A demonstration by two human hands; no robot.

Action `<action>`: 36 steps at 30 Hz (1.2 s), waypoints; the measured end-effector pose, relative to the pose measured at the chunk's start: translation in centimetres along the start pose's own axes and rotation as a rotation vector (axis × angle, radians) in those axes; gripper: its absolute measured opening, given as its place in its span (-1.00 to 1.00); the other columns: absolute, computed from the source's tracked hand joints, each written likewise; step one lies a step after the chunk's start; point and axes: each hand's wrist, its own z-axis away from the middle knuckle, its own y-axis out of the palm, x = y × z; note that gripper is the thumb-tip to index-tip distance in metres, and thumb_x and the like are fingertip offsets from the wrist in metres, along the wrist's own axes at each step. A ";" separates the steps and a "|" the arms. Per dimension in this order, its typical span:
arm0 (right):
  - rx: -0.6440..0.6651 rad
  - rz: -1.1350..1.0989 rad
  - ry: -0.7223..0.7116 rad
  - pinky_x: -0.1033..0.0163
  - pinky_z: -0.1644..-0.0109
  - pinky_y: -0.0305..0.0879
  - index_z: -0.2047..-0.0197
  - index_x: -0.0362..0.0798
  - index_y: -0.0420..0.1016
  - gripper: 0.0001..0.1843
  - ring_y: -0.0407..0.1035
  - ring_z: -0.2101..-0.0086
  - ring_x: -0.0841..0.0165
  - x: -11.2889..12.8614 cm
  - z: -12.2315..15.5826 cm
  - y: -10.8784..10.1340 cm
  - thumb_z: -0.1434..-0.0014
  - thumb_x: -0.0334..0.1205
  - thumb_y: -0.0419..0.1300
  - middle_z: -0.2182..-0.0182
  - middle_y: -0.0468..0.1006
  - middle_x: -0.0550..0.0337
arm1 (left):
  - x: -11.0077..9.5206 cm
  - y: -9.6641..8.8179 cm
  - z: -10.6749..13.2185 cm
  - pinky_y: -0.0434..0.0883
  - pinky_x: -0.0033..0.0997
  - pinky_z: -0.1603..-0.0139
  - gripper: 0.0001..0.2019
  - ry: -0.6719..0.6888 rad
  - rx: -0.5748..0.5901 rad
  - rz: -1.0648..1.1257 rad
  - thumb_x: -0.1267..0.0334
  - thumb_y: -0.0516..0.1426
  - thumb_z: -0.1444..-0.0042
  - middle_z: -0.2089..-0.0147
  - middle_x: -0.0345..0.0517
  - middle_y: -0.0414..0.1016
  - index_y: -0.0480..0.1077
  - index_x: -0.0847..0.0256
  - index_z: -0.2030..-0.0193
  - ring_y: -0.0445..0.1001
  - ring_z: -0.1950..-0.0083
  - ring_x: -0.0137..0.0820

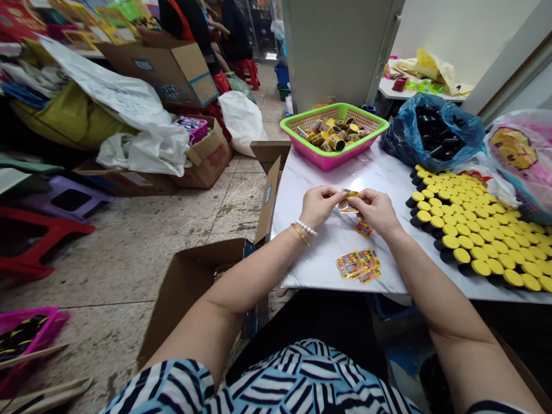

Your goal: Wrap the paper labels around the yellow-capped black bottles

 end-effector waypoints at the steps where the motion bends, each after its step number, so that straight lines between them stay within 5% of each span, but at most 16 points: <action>1: 0.018 0.057 0.011 0.26 0.46 0.24 0.41 -0.01 0.48 -0.66 0.32 0.58 0.41 -0.1 0.0 -0.2 -0.13 0.09 0.33 0.59 0.48 0.31 | 0.1 -0.3 -0.3 0.40 -0.42 0.28 -0.73 -0.007 -0.007 -0.036 0.06 0.37 -0.01 0.40 -0.10 0.62 0.61 0.26 0.41 0.49 0.36 -0.40; 4: 0.054 0.379 -0.004 0.20 0.33 0.29 0.38 -0.01 0.55 -0.73 0.41 0.49 0.33 -0.4 -0.1 -0.8 -0.17 0.02 0.31 0.54 0.57 0.21 | 0.6 -1.2 -1.3 0.37 -0.43 0.27 -0.77 0.004 -0.074 -0.128 0.09 0.36 -0.02 0.40 -0.12 0.63 0.63 0.25 0.39 0.48 0.36 -0.41; 7: -0.047 0.642 -0.106 0.12 0.18 0.32 0.26 -0.02 0.63 -0.68 0.49 0.35 0.23 -0.3 0.0 -1.1 -0.17 0.07 0.34 0.37 0.67 0.08 | 1.0 -1.7 -2.1 0.34 -0.43 0.30 -0.75 -0.020 -0.114 -0.149 0.08 0.33 -0.07 0.41 -0.12 0.62 0.61 0.26 0.42 0.46 0.38 -0.42; 11: -0.201 0.557 -0.206 0.11 0.08 0.35 0.09 -0.03 0.64 -0.57 0.50 0.31 0.24 -0.1 0.0 -1.0 -0.24 0.16 0.27 0.25 0.69 0.07 | 1.5 -1.3 -2.0 0.33 -0.39 0.29 -0.69 -0.008 -0.079 -0.330 0.05 0.26 -0.18 0.42 -0.08 0.62 0.60 0.25 0.44 0.47 0.38 -0.38; 17: -0.151 0.524 -0.188 0.11 0.07 0.36 0.13 -0.01 0.67 -0.62 0.49 0.36 0.26 -0.2 0.0 -0.7 -0.21 0.12 0.30 0.30 0.70 0.12 | 1.9 -0.4 -1.8 0.40 -0.25 0.09 -0.79 0.178 0.051 -0.708 0.22 0.21 -0.18 0.32 0.04 0.68 0.67 0.18 0.36 0.55 0.26 -0.24; 24: -0.175 0.516 -0.233 0.11 0.09 0.38 0.18 0.01 0.67 -0.69 0.48 0.41 0.28 0.2 0.3 -0.8 -0.21 0.06 0.29 0.28 0.72 0.11 | 2.0 -0.7 -2.1 0.41 -0.24 0.04 -0.85 0.194 -0.043 -0.668 0.26 0.22 -0.09 0.28 0.02 0.67 0.65 0.18 0.34 0.55 0.19 -0.22; 30: -0.158 0.453 -0.175 0.12 0.10 0.41 0.23 0.01 0.68 -0.71 0.52 0.36 0.27 -0.4 -0.2 -0.8 -0.18 0.05 0.31 0.30 0.71 0.12 | 2.1 -1.5 -2.4 0.36 -0.39 0.24 -0.89 0.015 -0.040 -0.438 0.26 0.24 -0.03 0.34 -0.13 0.64 0.58 0.22 0.35 0.51 0.31 -0.36; 36: -0.139 0.451 -0.149 0.15 0.13 0.42 0.24 0.01 0.68 -0.71 0.55 0.32 0.26 -0.9 -0.5 -0.7 -0.18 0.05 0.30 0.32 0.70 0.12 | 1.7 -0.9 -1.7 0.27 -0.30 0.26 -0.64 0.152 0.025 -0.694 0.17 0.12 -0.21 0.51 0.00 0.56 0.54 0.20 0.55 0.46 0.36 -0.29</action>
